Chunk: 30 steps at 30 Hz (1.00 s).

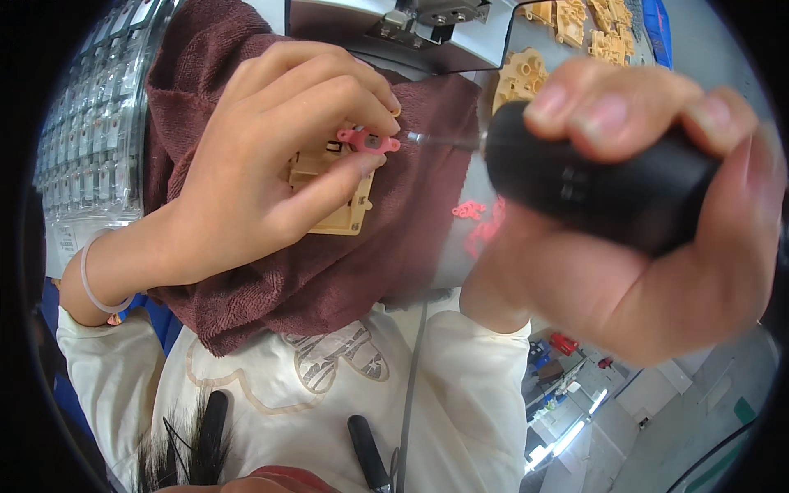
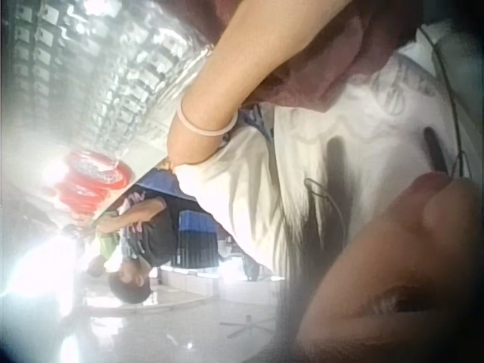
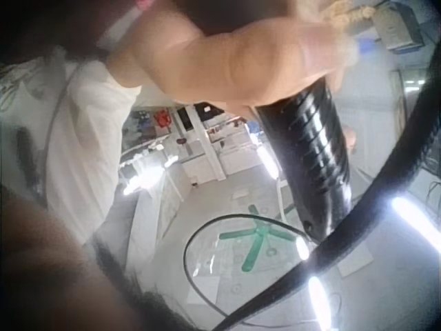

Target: Using a powered screwdriver to assemble small plastic internal components into a housing.

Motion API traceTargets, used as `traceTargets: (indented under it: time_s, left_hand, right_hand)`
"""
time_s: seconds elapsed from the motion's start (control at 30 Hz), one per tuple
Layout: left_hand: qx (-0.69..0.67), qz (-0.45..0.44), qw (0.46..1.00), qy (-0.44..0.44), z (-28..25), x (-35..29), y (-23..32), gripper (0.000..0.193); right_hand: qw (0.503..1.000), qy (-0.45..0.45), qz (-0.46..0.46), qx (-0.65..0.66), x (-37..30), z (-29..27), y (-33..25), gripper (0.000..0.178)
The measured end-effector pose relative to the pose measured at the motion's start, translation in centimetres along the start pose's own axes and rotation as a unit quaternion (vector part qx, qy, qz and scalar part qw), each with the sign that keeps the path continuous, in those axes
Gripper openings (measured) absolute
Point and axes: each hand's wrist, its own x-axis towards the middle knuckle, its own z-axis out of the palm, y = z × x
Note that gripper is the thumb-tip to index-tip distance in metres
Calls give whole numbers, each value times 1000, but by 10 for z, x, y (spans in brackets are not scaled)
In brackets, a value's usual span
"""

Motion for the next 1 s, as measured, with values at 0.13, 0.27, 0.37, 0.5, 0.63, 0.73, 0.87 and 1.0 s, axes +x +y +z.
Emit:
traceTargets:
  time_s: [0.13, 0.27, 0.37, 0.5, 0.63, 0.73, 0.87, 1.0]
  left_hand:
    - [31, 39, 998, -30, -11, 5, 5, 16]
    - [32, 57, 998, -19, -10, 6, 5, 17]
    - [36, 39, 998, -36, -10, 6, 6, 17]
    - [39, 49, 998, -28, -11, 6, 7, 19]
    - [58, 47, 997, -38, -11, 6, 5, 21]
    - [51, 43, 997, -40, -11, 5, 5, 21]
    - [54, 42, 997, -35, -10, 4, 5, 22]
    - [37, 39, 998, -13, -9, 2, 6, 22]
  right_hand:
    - [986, -70, 145, -44, -9, 12, -14, 24]
    - [985, -106, 127, -53, -8, 8, -10, 24]
    - [983, -133, 112, -60, -7, 5, -5, 24]
    - [979, -169, 93, -69, -5, 0, 3, 24]
    - [972, -205, 78, -78, -6, -6, 9, 25]
    - [967, -226, 72, -91, -3, -14, 8, 26]
    - [974, -193, 13, -116, -18, 3, 7, 28]
    - [959, -253, 26, -128, -7, 1, 0, 28]
